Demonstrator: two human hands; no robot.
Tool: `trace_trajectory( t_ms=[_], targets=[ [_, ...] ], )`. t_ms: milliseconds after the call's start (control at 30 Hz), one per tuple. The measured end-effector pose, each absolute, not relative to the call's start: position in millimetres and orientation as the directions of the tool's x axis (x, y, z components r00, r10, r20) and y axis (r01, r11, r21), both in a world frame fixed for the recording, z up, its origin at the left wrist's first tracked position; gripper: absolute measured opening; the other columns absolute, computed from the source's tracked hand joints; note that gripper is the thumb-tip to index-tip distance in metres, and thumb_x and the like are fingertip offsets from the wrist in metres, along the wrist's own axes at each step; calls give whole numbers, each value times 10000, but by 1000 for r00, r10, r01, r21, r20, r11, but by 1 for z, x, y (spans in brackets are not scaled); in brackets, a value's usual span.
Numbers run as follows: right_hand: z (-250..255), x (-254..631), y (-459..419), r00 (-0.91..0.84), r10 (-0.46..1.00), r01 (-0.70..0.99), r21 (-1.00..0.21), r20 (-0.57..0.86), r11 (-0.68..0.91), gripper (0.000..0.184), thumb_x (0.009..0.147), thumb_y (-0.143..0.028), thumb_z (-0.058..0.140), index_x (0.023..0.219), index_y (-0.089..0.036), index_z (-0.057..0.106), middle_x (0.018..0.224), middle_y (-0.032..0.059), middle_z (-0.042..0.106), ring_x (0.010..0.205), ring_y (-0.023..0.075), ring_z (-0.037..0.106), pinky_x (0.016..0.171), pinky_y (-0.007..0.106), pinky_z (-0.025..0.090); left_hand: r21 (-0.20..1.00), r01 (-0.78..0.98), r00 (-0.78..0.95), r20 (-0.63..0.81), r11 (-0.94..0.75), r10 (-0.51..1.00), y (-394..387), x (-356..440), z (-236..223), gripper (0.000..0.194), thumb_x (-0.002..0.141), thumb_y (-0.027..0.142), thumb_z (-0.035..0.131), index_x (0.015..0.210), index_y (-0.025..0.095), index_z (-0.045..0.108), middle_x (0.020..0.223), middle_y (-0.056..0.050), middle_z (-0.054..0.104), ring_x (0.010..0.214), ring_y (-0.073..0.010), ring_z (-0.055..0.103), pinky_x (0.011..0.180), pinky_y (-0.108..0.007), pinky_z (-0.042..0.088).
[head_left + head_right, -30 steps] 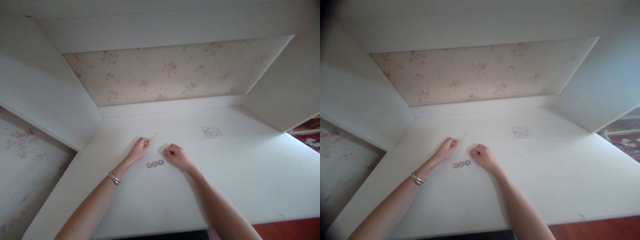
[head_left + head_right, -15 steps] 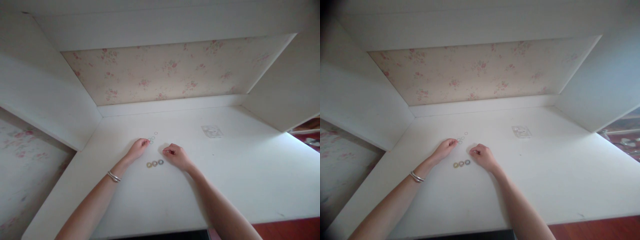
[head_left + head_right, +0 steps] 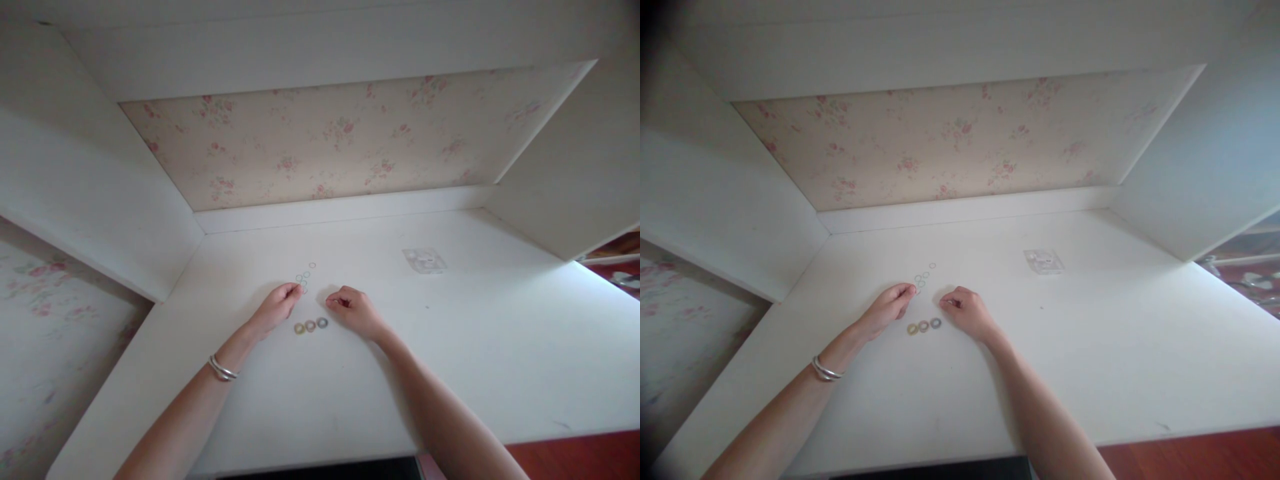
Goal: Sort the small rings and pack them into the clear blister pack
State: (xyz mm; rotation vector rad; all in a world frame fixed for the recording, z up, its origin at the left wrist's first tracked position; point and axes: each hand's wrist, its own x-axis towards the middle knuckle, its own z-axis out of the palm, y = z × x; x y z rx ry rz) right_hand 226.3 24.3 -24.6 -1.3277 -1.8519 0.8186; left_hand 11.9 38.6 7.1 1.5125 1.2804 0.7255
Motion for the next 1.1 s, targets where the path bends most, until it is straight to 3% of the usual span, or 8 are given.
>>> trace_trajectory(
  t_ms=[100,200,400,533,800,967,1100],
  targets=[
    [-24,227,24,-230,955,510,-813,186,281,223,837,-356,530,818,-221,707,736,13,602,630,109,519,587,232,382,837,506,316,46,-209,948,26,20,12,362,865,478,444,868,157,612,757,-17,552,652,-127,497,604,-239,403],
    [-23,227,23,-237,953,506,-813,188,286,229,839,-354,523,825,-218,707,736,13,599,636,111,521,592,232,383,699,603,404,147,-384,903,11,26,13,307,892,415,434,883,180,632,850,-34,567,680,-125,526,664,-245,425],
    [-25,226,23,-232,955,503,-817,187,282,227,839,-340,523,810,-210,707,730,7,595,637,107,522,591,226,378,426,723,528,168,-544,833,-9,34,5,275,927,339,394,926,240,651,874,-30,589,733,-136,576,668,-246,430],
    [-26,226,24,-232,953,496,-820,194,287,216,838,-332,528,814,-213,706,740,5,602,645,107,527,600,226,379,337,752,553,146,-566,821,-10,36,-3,289,934,324,375,961,252,654,872,-31,597,722,-140,584,635,-248,435],
    [-26,228,23,-231,953,497,-819,194,287,227,843,-352,524,812,-216,703,739,7,599,646,109,526,601,228,381,339,746,561,144,-574,815,-9,37,-6,301,928,322,380,968,259,671,838,-38,598,716,-145,582,636,-253,444],
    [-26,227,23,-231,953,498,-818,194,287,227,841,-355,525,815,-216,703,743,9,600,637,108,521,590,229,382,458,715,504,185,-528,844,-10,31,2,304,922,347,391,937,256,681,829,-36,600,699,-132,566,671,-249,435],
    [-27,227,23,-231,954,507,-813,191,286,221,841,-347,523,810,-221,703,743,6,605,628,105,518,591,228,378,613,678,341,225,-405,913,-7,12,3,287,899,368,434,867,211,672,826,-36,615,704,-132,553,680,-244,429]
  ],
)
